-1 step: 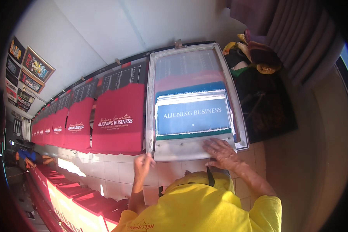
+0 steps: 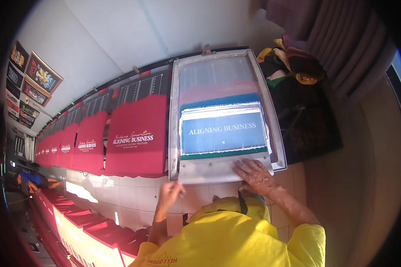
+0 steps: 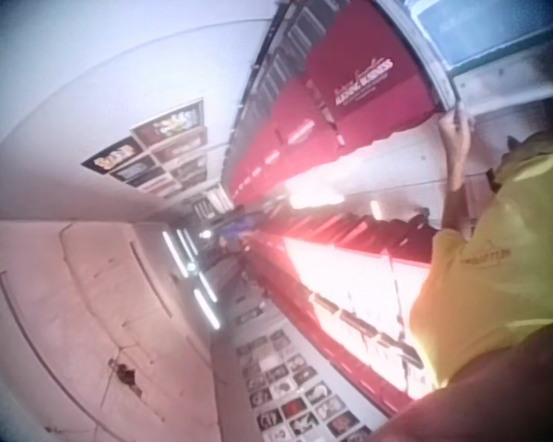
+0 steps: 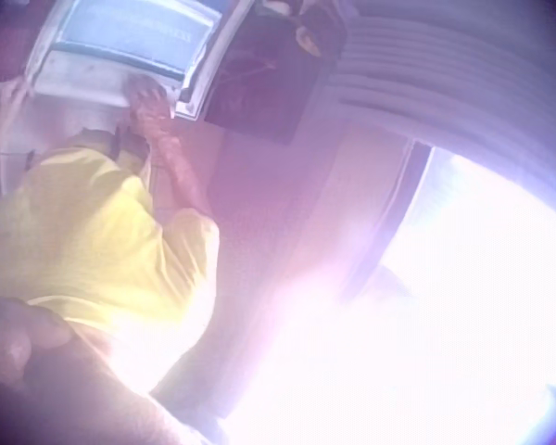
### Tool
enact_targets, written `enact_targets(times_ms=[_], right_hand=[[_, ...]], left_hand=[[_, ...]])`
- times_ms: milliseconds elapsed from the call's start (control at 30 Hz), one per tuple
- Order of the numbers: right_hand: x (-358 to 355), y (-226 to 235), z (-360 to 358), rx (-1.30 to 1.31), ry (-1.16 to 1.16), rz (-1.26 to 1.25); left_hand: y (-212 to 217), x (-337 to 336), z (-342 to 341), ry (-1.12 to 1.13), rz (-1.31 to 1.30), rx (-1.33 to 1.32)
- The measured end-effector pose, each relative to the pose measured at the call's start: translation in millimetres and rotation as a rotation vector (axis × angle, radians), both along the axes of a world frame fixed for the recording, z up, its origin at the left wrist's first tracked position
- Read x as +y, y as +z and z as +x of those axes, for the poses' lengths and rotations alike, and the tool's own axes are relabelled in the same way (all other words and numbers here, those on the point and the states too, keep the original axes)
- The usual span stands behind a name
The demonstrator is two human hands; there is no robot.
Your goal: The person performs screen printing on red shirts by lowering a screen frame onto a shirt, applying white ink with a squeegee across the stencil, lifting the frame, and then moving to the next shirt in a line.
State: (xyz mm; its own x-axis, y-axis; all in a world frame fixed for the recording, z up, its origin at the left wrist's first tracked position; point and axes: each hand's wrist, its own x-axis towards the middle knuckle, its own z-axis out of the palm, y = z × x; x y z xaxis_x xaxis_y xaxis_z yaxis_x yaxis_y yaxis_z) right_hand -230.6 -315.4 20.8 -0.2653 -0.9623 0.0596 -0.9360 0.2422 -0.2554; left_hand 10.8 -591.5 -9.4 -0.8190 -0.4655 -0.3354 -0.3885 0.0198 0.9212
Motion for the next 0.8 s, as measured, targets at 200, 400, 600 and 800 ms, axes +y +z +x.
enact_targets(times_ms=[200,400,600,800], right_hand=[[-38,26,-13,0.128,0.004,0.044],[-57,-1,-1,0.316,-0.091,-0.051],[-60,8,-4,0.327,-0.099,-0.208],[-108,0,-68,0.409,-0.137,-0.323]], left_hand=[[-39,57,-27,-0.38,0.363,-0.031],[-48,92,-75,-0.27,0.754,-0.07],[-63,104,-82,-0.038,0.974,-0.01],[-55,103,-87,-0.008,1.091,-0.055]])
